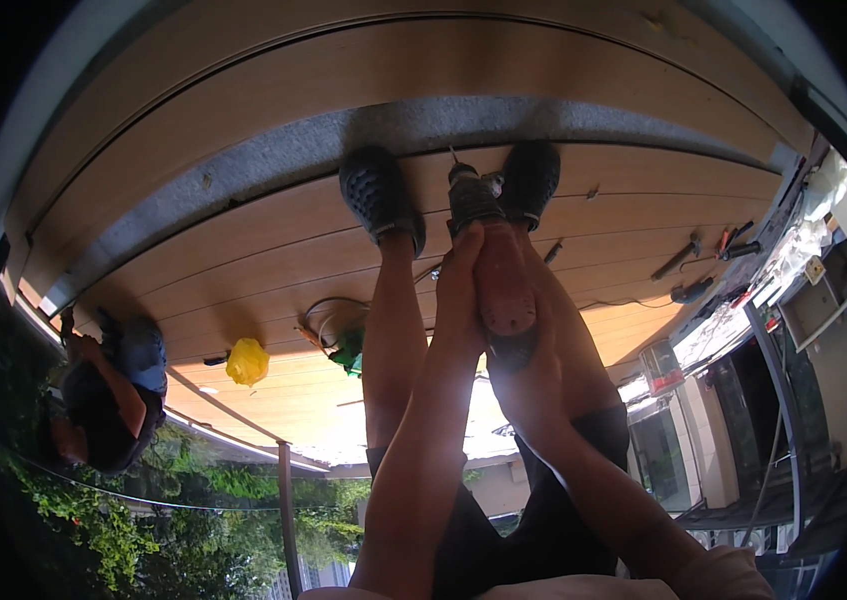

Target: The person applies adhesive to a decking board using a caulking gun, positions and presses the board onto the floor, and uses a hammer drill to drill into the deck.

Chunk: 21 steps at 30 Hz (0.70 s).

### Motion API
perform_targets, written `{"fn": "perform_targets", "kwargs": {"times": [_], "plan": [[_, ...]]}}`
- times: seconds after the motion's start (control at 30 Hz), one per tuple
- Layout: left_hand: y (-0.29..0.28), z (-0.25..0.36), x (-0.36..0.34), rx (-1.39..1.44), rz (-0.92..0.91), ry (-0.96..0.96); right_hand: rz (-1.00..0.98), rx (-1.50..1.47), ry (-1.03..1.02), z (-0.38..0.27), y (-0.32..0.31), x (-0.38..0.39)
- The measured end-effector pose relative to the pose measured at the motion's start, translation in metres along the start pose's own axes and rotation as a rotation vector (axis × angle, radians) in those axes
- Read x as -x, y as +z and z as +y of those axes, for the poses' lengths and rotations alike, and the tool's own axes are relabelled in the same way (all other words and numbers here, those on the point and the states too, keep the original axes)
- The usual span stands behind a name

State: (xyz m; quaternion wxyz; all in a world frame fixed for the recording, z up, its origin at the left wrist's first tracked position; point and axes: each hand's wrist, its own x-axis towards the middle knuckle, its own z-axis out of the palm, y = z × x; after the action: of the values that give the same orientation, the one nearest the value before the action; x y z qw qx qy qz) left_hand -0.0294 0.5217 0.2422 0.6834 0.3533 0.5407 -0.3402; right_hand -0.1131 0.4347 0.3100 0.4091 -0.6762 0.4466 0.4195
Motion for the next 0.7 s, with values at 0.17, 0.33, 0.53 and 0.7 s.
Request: {"fn": "perform_targets", "kwargs": {"times": [0.17, 0.33, 0.53, 0.7], "plan": [[-0.006, -0.007, -0.006, 0.063, -0.018, -0.027, -0.030, -0.026, -0.020, -0.002, 0.002, 0.001], [-0.006, -0.010, -0.009, 0.116, -0.033, -0.045, 0.029, 0.041, -0.055, -0.005, 0.004, -0.001], [-0.006, -0.014, -0.010, 0.154, -0.043, -0.059, 0.013, -0.005, 0.128, -0.007, -0.002, 0.006], [-0.008, -0.018, -0.010, 0.164, -0.031, -0.065, 0.117, 0.246, -0.068, 0.007, -0.001, 0.007]]}}
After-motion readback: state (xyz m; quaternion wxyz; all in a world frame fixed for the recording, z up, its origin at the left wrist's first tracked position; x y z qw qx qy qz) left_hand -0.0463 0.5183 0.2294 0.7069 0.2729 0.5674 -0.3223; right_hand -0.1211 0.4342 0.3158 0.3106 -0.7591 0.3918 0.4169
